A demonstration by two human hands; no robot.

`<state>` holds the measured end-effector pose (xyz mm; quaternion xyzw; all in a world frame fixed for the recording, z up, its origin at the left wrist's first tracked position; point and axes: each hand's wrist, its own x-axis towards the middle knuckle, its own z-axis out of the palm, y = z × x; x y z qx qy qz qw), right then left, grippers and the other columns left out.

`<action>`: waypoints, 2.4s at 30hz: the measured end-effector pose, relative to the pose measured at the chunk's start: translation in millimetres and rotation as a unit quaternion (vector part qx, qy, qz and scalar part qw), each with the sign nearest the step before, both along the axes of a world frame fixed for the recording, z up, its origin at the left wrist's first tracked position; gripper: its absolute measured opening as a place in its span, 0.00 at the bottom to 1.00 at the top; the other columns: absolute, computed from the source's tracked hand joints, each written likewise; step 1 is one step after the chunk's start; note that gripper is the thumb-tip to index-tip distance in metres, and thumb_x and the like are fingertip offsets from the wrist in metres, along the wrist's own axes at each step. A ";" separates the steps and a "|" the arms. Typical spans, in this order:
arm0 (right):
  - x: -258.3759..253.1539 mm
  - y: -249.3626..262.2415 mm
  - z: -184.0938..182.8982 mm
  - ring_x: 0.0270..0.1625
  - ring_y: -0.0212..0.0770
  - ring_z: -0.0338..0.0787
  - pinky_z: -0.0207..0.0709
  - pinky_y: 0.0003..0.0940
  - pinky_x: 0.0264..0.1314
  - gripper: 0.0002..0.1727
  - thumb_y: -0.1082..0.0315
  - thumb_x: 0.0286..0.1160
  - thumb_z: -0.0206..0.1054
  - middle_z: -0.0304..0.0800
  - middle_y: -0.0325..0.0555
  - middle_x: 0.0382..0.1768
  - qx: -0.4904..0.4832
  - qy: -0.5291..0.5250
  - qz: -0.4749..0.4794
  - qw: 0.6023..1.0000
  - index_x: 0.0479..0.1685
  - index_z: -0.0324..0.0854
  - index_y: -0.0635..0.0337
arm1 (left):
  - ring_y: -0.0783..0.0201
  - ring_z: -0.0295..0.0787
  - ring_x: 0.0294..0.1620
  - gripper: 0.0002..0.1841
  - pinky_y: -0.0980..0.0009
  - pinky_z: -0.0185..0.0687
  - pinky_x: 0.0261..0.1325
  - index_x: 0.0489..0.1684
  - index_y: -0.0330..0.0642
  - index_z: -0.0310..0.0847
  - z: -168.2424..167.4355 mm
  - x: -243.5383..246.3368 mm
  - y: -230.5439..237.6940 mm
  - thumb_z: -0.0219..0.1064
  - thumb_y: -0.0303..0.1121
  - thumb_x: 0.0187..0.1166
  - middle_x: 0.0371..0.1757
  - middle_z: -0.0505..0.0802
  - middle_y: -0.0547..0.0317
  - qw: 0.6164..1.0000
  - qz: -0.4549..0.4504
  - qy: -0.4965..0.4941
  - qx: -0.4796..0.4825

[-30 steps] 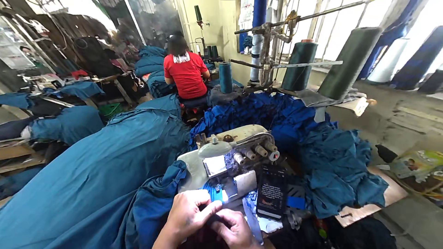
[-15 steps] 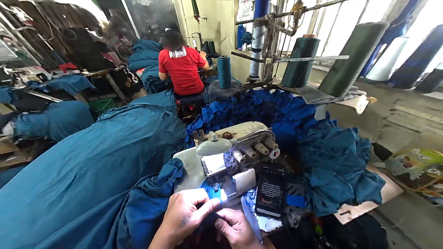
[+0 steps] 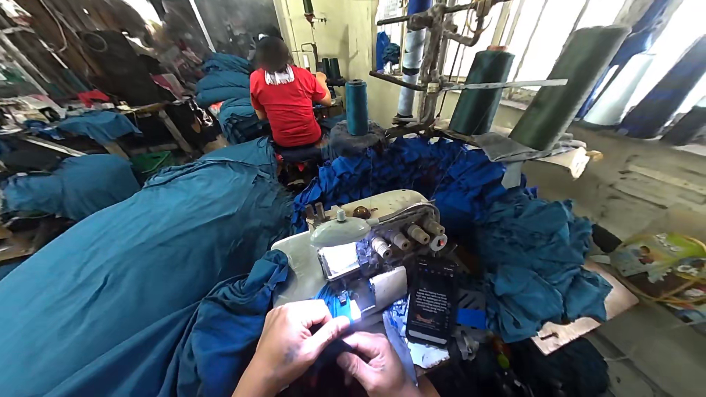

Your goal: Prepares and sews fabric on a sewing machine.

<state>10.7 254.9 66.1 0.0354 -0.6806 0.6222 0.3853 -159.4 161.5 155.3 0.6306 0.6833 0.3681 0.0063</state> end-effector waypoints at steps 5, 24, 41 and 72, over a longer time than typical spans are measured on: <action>0.1 0.0 1.1 0.32 0.26 0.89 0.87 0.24 0.39 0.13 0.66 0.84 0.67 0.94 0.46 0.37 -0.002 -0.004 -0.001 1.000 0.44 0.89 0.71 | 0.76 0.74 0.20 0.28 0.67 0.68 0.25 0.12 0.56 0.78 -0.6 -0.6 0.5 0.61 0.64 0.79 0.17 0.78 0.75 1.000 0.000 -0.004 0.003; -0.1 0.3 1.3 0.33 0.26 0.90 0.87 0.24 0.39 0.14 0.65 0.84 0.66 0.94 0.45 0.38 0.006 -0.001 -0.006 1.000 0.45 0.89 0.70 | 0.75 0.75 0.20 0.29 0.66 0.68 0.25 0.11 0.56 0.77 0.7 -0.3 0.8 0.60 0.65 0.79 0.16 0.78 0.75 1.000 0.004 -0.003 -0.003; -0.3 0.0 0.6 0.33 0.27 0.90 0.88 0.24 0.40 0.14 0.64 0.84 0.67 0.94 0.45 0.37 0.005 0.001 -0.007 1.000 0.45 0.90 0.70 | 0.75 0.75 0.20 0.29 0.66 0.69 0.25 0.11 0.56 0.78 1.3 -0.2 0.5 0.60 0.65 0.79 0.17 0.79 0.75 1.000 0.003 -0.005 -0.009; -0.6 0.9 0.1 0.31 0.25 0.88 0.86 0.23 0.38 0.17 0.62 0.88 0.63 0.93 0.44 0.35 0.006 0.007 -0.004 1.000 0.43 0.89 0.71 | 0.75 0.74 0.20 0.28 0.66 0.67 0.26 0.11 0.57 0.76 2.6 0.8 0.2 0.61 0.65 0.79 0.16 0.78 0.75 1.000 0.002 -0.005 -0.008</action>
